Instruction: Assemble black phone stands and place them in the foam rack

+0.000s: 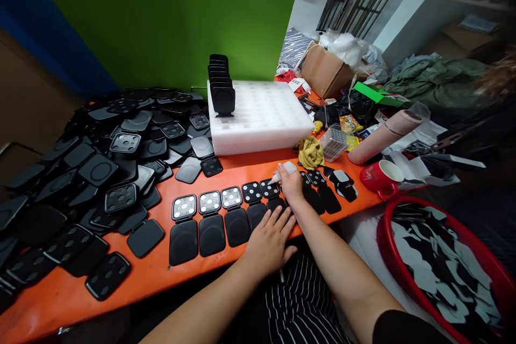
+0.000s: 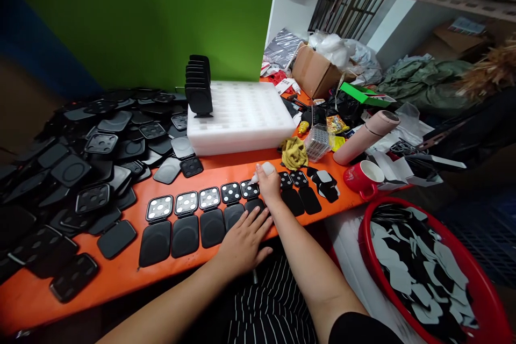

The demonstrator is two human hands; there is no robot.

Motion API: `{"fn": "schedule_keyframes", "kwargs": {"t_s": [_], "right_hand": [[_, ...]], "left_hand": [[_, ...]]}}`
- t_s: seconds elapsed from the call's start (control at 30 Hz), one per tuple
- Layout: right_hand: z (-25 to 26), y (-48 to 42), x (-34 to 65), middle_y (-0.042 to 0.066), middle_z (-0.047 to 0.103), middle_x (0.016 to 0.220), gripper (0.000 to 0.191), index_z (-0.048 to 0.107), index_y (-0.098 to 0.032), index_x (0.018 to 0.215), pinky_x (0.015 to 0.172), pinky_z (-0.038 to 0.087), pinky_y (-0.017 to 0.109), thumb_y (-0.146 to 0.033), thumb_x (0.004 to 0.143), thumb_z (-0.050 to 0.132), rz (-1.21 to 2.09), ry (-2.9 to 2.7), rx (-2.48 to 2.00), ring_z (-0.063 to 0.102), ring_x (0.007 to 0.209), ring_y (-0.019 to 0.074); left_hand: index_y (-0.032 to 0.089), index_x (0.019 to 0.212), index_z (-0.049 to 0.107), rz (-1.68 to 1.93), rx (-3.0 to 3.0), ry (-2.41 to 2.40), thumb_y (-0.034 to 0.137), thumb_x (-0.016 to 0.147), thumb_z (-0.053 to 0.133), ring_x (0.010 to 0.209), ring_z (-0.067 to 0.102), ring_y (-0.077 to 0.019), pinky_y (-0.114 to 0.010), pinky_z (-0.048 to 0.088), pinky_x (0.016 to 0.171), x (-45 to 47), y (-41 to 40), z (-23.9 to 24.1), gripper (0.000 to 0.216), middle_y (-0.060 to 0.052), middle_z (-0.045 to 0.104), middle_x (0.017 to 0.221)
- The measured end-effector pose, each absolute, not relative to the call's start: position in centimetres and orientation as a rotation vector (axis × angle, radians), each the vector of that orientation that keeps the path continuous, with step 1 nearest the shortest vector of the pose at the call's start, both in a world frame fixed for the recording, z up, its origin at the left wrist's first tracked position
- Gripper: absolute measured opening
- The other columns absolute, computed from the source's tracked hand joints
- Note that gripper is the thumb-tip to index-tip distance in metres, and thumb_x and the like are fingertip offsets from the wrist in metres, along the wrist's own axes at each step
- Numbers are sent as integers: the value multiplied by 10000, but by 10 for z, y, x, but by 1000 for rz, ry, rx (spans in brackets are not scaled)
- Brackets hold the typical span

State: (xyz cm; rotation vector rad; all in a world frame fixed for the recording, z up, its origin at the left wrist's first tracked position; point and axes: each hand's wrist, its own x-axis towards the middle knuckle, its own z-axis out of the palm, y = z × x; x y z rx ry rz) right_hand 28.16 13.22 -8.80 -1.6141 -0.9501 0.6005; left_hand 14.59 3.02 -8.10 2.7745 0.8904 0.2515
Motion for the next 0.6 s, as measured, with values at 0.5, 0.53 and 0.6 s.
{"fn": "schedule_keyframes", "kwargs": {"t_s": [0.5, 0.53, 0.6], "right_hand": [[-82, 129, 277, 53, 653, 615, 346, 571, -165, 687, 527, 457, 281, -504, 745, 531, 581, -973, -1589, 578, 506, 164], [-81, 129, 277, 55, 654, 622, 346, 571, -164, 692, 522, 456, 279, -505, 742, 534, 577, -970, -1591, 581, 513, 166], [-80, 128, 277, 60, 657, 640, 352, 568, -161, 707, 503, 451, 274, -510, 743, 531, 571, -960, -1594, 581, 513, 166]], "left_hand": [[225, 1378, 221, 268, 2755, 892, 557, 803, 393, 1326, 124, -246, -415, 106, 1074, 147, 29, -88, 686, -16, 208, 1452], [224, 1378, 221, 265, 2757, 892, 556, 803, 392, 1326, 123, -245, -415, 104, 1075, 147, 29, -88, 686, -15, 207, 1452], [223, 1377, 224, 260, 2758, 889, 557, 806, 383, 1326, 128, -246, -415, 103, 1074, 147, 30, -87, 680, -15, 207, 1452]]}}
